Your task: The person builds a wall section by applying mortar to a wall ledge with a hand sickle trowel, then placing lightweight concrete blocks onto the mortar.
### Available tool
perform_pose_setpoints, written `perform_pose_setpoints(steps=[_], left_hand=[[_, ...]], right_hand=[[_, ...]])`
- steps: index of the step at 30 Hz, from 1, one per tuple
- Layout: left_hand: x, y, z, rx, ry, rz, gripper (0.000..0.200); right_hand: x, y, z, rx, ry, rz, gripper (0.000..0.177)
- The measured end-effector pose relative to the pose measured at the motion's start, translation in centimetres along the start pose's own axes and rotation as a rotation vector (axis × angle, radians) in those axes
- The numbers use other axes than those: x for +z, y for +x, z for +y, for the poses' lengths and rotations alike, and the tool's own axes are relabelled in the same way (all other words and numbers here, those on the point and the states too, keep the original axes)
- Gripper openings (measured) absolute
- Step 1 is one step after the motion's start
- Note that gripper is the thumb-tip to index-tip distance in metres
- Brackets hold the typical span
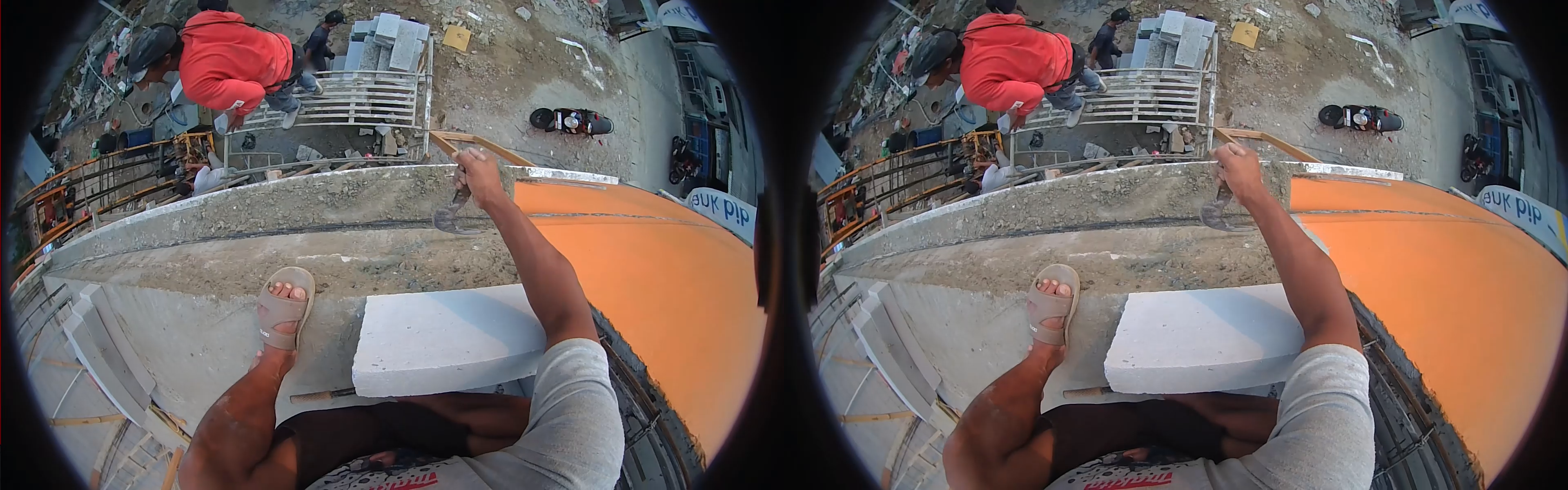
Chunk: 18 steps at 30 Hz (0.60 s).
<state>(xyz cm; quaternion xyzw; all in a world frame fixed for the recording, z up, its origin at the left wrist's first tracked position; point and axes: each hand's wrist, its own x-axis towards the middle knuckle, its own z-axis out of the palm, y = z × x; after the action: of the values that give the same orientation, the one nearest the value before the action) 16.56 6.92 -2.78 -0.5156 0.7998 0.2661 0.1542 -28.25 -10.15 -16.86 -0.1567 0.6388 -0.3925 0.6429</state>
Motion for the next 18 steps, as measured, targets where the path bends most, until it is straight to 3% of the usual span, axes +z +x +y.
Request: perform_pose_setpoints(steps=[4, 6, 8, 10, 12, 13, 14, 18], left_hand=[[-0.4, -0.2, 0.5, 0.045, 0.013, 0.034, 0.071], [-1.4, 1.0, 1.6, 0.134, -0.093, 0.191, 0.073], [-1.0, -0.2, 1.5, 0.109, -0.088, 0.148, 0.074], [-0.8, -1.0, 1.3, 0.075, -0.065, 0.098, 0.075], [-0.8, -1.3, 0.9, 0.056, -0.035, 0.067, 0.076], [-0.8, -1.3, 0.7, 0.054, -0.022, 0.055, 0.076], [-0.5, -0.8, 0.3, 0.051, -0.006, 0.055, 0.076], [-0.2, -0.3, -0.1, 0.080, -0.009, 0.054, 0.075]], right_hand=[[-0.4, -0.8, 0.8, 0.034, -0.091, -0.012, 0.014], [-0.5, 0.0, -1.6, -0.035, -0.071, -0.058, 0.016], [0.4, -1.7, -4.4, -0.035, -0.091, -0.052, 0.017], [-0.7, -1.8, -5.9, -0.163, -0.006, -0.002, 0.016], [-2.1, -1.3, -2.1, -0.170, -0.003, -0.023, 0.014], [-2.5, -1.7, -0.1, -0.076, -0.008, 0.014, 0.014], [-2.3, -1.5, -0.2, 0.006, -0.015, 0.047, 0.014], [-1.4, 0.0, -1.4, -0.045, -0.119, 0.026, 0.014]])
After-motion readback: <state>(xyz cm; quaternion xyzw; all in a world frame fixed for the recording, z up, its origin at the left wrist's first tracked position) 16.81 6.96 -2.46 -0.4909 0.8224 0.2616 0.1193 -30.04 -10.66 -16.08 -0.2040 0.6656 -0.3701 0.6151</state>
